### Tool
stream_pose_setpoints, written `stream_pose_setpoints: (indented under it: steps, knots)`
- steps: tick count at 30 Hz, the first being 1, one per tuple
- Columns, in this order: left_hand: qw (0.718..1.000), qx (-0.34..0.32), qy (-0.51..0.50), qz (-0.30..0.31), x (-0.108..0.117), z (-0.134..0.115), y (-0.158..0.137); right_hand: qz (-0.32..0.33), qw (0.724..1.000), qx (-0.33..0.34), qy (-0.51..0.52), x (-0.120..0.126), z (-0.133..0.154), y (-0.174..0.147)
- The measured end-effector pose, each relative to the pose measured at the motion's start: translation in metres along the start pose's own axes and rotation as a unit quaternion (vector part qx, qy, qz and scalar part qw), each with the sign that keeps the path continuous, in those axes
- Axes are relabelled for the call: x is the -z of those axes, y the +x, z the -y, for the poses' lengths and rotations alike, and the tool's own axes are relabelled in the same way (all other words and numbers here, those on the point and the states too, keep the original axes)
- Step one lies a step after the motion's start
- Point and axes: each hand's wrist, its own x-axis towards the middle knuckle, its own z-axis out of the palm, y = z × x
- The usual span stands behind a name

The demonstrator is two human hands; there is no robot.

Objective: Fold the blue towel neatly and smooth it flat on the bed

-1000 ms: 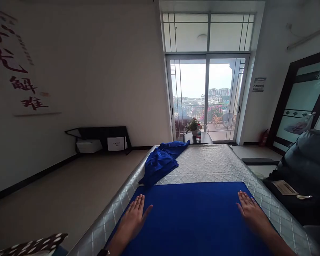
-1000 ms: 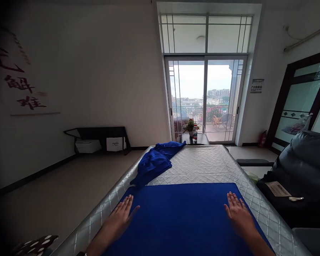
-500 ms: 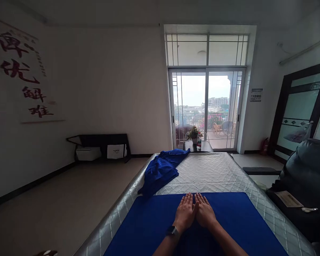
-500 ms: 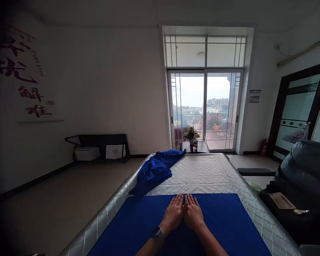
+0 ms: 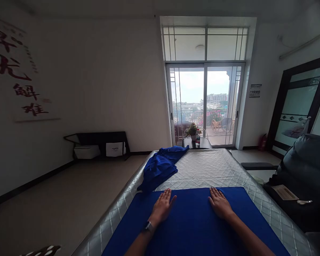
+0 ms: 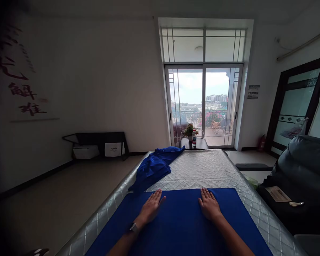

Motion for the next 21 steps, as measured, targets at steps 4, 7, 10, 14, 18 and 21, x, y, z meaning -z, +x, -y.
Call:
stream_pose_setpoints:
  steps: [4,7,10,14,18,21]
  knots:
    - [0.999,0.033,0.032,-0.014,0.003,0.098,-0.022,-0.043,0.994,-0.075,-0.062,0.001,-0.099,-0.01]
    - [0.996,0.069,0.042,-0.026,0.002,0.143,-0.033,-0.059,0.989,-0.111,-0.08,-0.007,-0.151,-0.013]
    - [0.993,0.103,0.034,-0.037,-0.001,0.156,-0.035,-0.072,0.986,-0.12,-0.087,-0.018,-0.171,-0.01]
    - [0.994,0.093,0.031,-0.054,-0.006,0.155,-0.031,-0.088,0.985,-0.12,-0.087,-0.027,-0.174,-0.007]
    - [0.994,0.089,0.043,-0.052,-0.007,0.154,-0.029,-0.09,0.985,-0.121,-0.085,-0.026,-0.17,-0.007]
    - [0.994,0.083,0.046,-0.057,-0.004,0.15,-0.03,-0.089,0.984,-0.128,-0.089,-0.023,-0.167,-0.007]
